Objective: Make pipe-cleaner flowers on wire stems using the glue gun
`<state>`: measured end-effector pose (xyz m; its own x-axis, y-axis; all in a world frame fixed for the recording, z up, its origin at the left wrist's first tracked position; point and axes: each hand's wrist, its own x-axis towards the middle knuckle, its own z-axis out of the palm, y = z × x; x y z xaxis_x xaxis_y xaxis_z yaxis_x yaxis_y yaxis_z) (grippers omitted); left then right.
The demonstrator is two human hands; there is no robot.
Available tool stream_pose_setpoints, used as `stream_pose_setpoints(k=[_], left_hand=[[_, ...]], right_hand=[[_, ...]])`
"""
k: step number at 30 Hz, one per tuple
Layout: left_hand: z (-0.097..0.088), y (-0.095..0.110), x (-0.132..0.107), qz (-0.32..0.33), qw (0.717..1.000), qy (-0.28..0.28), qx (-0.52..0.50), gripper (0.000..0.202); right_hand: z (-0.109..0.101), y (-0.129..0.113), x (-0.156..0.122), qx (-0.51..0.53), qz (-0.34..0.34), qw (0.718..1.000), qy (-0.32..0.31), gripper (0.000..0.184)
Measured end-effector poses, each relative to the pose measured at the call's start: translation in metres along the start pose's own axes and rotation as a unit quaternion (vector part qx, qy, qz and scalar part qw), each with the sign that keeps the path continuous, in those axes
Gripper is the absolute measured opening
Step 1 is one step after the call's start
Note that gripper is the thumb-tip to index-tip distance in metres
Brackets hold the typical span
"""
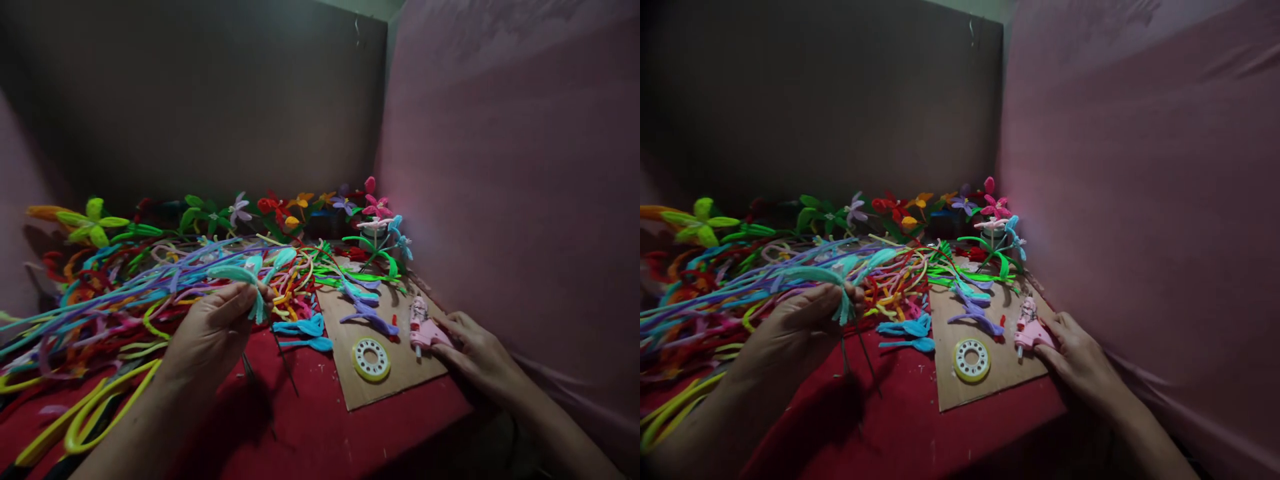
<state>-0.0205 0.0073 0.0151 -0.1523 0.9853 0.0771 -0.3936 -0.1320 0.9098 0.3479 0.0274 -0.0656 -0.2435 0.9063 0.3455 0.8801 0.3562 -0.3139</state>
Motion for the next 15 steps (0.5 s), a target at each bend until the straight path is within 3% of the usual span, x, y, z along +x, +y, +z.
stream_pose_setpoints(k=[4,7,11,13,15], left_hand=[[0.001,-0.007,-0.002,-0.017,0.999,-0.038,-0.013,0.016],[-0.001,-0.012,-0.003,-0.028,0.996,-0.077,-0.034,0.018],[0.0,-0.014,-0.007,-0.054,0.99,-0.12,-0.054,0.019],[0.002,-0.014,-0.01,-0.069,0.985,-0.142,-0.064,0.02],[0.004,-0.013,-0.013,-0.087,0.98,-0.165,-0.068,0.021]], right_hand=[[-0.007,-0.006,0.008,-0.008,-0.018,1.0,0.003,0.03],[-0.015,-0.025,0.016,-0.008,-0.008,0.999,0.041,0.028],[-0.017,-0.084,0.033,0.207,-0.04,0.977,0.029,0.022],[-0.01,-0.118,0.045,0.374,-0.001,0.927,-0.018,0.021],[-0.002,-0.147,0.058,0.571,0.027,0.818,-0.065,0.026]])
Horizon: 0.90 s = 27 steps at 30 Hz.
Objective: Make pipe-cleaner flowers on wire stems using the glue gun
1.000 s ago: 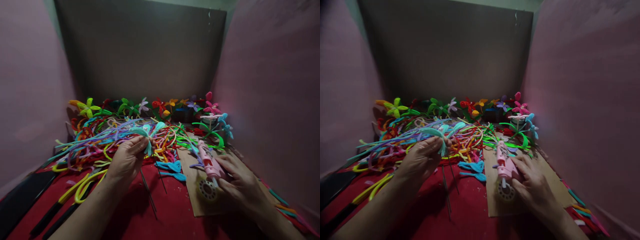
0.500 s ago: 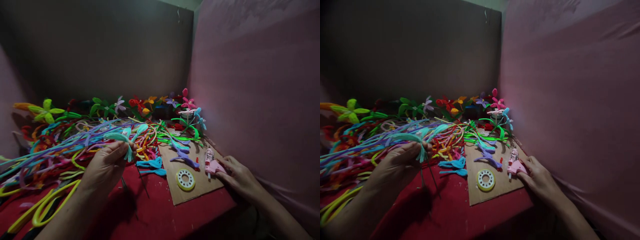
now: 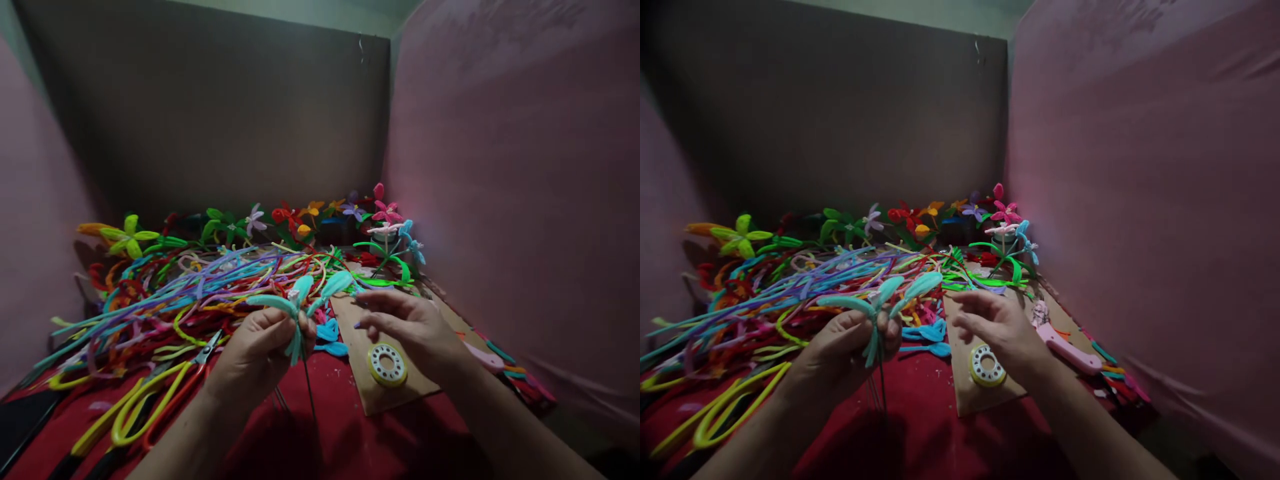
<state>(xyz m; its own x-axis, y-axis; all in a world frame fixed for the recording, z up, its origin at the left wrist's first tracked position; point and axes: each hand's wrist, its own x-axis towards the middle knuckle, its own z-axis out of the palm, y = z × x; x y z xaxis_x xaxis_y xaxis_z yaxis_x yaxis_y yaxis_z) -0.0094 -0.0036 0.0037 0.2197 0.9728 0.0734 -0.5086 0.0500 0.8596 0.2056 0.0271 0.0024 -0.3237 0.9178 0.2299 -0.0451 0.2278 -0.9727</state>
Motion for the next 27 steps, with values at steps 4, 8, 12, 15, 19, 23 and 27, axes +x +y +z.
stream_pose_setpoints(k=[4,8,12,15,19,23,27], left_hand=[[0.006,-0.003,-0.004,-0.033,0.999,-0.034,-0.015,0.022],[0.006,-0.008,-0.005,-0.054,0.997,-0.053,-0.035,0.02],[0.002,-0.009,-0.004,-0.058,0.996,-0.058,-0.029,0.018],[0.0,-0.006,-0.002,-0.061,0.997,-0.039,-0.008,0.02],[0.0,-0.004,0.0,-0.056,0.997,-0.023,0.045,0.024],[0.005,-0.006,0.0,-0.041,0.994,-0.014,0.105,0.028],[0.008,-0.007,-0.001,-0.029,0.99,-0.01,0.139,0.031]], right_hand=[[0.033,-0.003,0.02,0.273,-0.027,0.96,-0.06,0.036],[0.039,-0.002,0.023,0.305,-0.073,0.946,-0.085,0.023],[0.031,-0.006,0.023,0.277,-0.098,0.955,-0.046,0.012],[0.021,-0.013,0.024,0.261,-0.137,0.955,-0.042,0.007],[0.018,-0.015,0.025,0.191,-0.169,0.964,-0.082,0.001],[0.026,-0.009,0.026,0.12,-0.185,0.972,-0.084,0.004],[0.029,-0.005,0.026,0.089,-0.189,0.976,-0.069,0.007]])
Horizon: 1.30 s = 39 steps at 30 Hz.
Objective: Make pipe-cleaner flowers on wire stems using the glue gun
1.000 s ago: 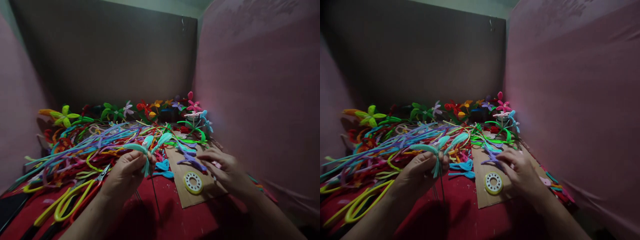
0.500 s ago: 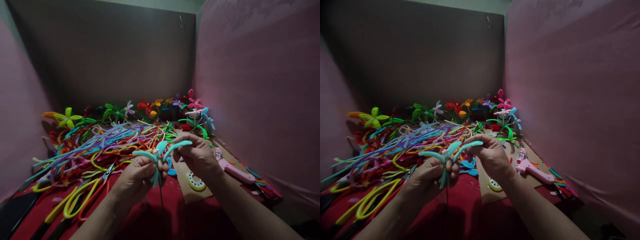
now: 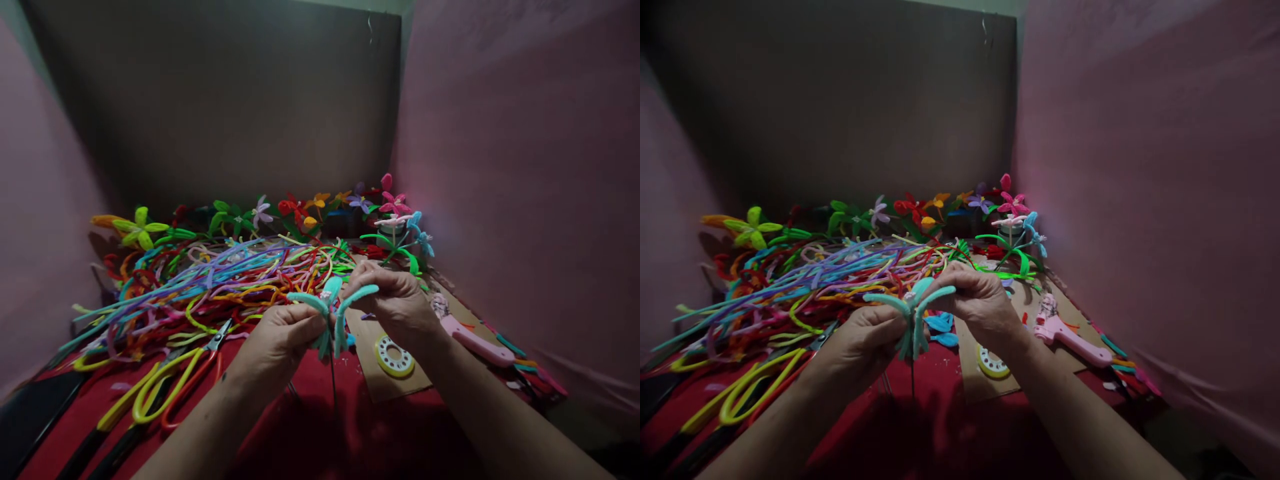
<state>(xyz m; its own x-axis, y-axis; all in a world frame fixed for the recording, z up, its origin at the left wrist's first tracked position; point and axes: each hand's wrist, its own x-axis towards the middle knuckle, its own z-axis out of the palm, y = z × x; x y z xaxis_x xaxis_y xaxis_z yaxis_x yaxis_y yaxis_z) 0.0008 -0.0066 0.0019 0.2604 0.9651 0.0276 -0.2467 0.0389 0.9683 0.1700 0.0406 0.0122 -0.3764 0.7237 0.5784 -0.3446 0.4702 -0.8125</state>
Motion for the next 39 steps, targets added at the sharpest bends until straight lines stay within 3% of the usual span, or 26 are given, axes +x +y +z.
stream_pose_setpoints(k=[8,15,19,26,39], left_hand=[[0.002,0.0,-0.001,0.003,1.0,0.002,0.008,0.024],[0.004,-0.004,0.0,0.0,1.0,-0.003,-0.013,0.024],[0.004,-0.007,-0.001,-0.008,0.999,0.01,-0.037,0.022],[0.009,-0.007,-0.001,0.003,0.998,0.034,-0.054,0.019],[0.001,-0.006,-0.002,0.051,0.997,0.013,0.048,0.016]], right_hand=[[0.007,0.007,-0.007,-0.075,-0.072,0.994,0.046,0.012],[0.008,0.01,-0.011,-0.181,-0.165,0.968,0.062,0.017],[0.009,0.011,-0.016,-0.259,-0.197,0.943,0.076,0.02],[0.018,0.001,-0.02,-0.399,-0.268,0.87,0.112,0.022],[0.015,0.0,-0.021,-0.353,-0.259,0.895,0.088,0.019]])
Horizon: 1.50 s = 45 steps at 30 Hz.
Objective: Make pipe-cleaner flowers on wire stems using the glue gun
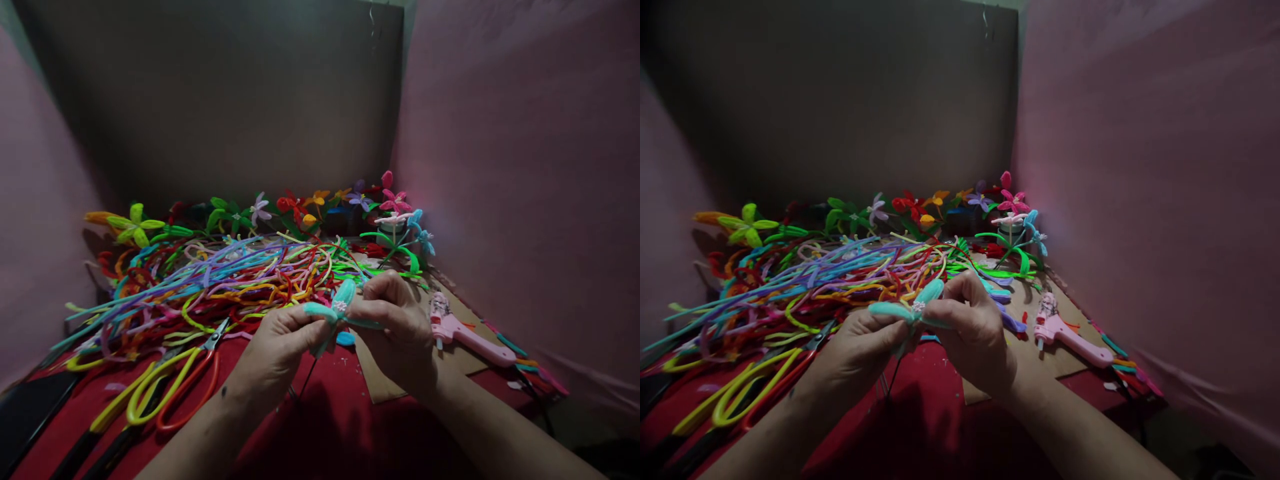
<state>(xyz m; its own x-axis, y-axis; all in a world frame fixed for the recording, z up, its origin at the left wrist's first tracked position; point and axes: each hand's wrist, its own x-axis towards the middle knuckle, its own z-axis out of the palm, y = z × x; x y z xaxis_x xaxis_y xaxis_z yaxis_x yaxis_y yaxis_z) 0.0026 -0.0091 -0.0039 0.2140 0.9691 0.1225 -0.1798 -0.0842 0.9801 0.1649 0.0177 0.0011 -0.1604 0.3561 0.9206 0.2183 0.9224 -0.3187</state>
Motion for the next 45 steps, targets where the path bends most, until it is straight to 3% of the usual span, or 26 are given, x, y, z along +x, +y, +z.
stream_pose_setpoints(k=[7,11,15,17,19,23,30,33,39,45], left_hand=[[0.002,-0.001,-0.002,-0.026,0.999,-0.039,-0.025,0.017],[0.002,-0.004,-0.002,-0.028,0.998,-0.035,-0.035,0.016],[0.004,-0.001,-0.004,0.018,1.0,0.005,-0.012,0.017],[0.007,0.002,-0.006,0.042,0.998,0.036,-0.005,0.016],[0.008,0.005,-0.007,0.059,0.996,0.072,-0.005,0.014],[0.009,0.004,-0.006,0.066,0.991,0.118,-0.015,0.009],[0.009,-0.002,-0.005,0.07,0.989,0.12,-0.04,0.015],[0.011,-0.002,-0.004,0.066,0.989,0.115,-0.072,0.01],[0.013,0.0,0.0,0.031,0.981,0.098,-0.164,0.017],[0.012,0.0,0.001,0.003,0.973,0.122,-0.197,0.027]], right_hand=[[-0.003,0.0,0.0,-0.01,-0.034,0.999,-0.022,0.019],[-0.001,0.006,-0.001,0.019,-0.033,0.999,-0.026,0.022],[0.003,0.01,-0.008,0.129,0.073,0.988,0.05,0.037],[0.004,0.009,-0.011,0.171,0.142,0.973,0.066,0.031],[0.005,0.004,-0.014,0.178,0.186,0.966,0.032,0.017],[0.009,-0.006,-0.018,0.159,0.189,0.967,-0.059,0.007],[0.024,-0.01,-0.023,0.166,0.198,0.964,-0.058,0.009],[0.025,-0.012,-0.022,0.223,0.245,0.942,-0.058,0.012],[0.021,-0.014,-0.013,0.371,0.406,0.831,-0.084,0.011],[0.024,-0.017,-0.011,0.386,0.395,0.829,-0.092,0.016]])
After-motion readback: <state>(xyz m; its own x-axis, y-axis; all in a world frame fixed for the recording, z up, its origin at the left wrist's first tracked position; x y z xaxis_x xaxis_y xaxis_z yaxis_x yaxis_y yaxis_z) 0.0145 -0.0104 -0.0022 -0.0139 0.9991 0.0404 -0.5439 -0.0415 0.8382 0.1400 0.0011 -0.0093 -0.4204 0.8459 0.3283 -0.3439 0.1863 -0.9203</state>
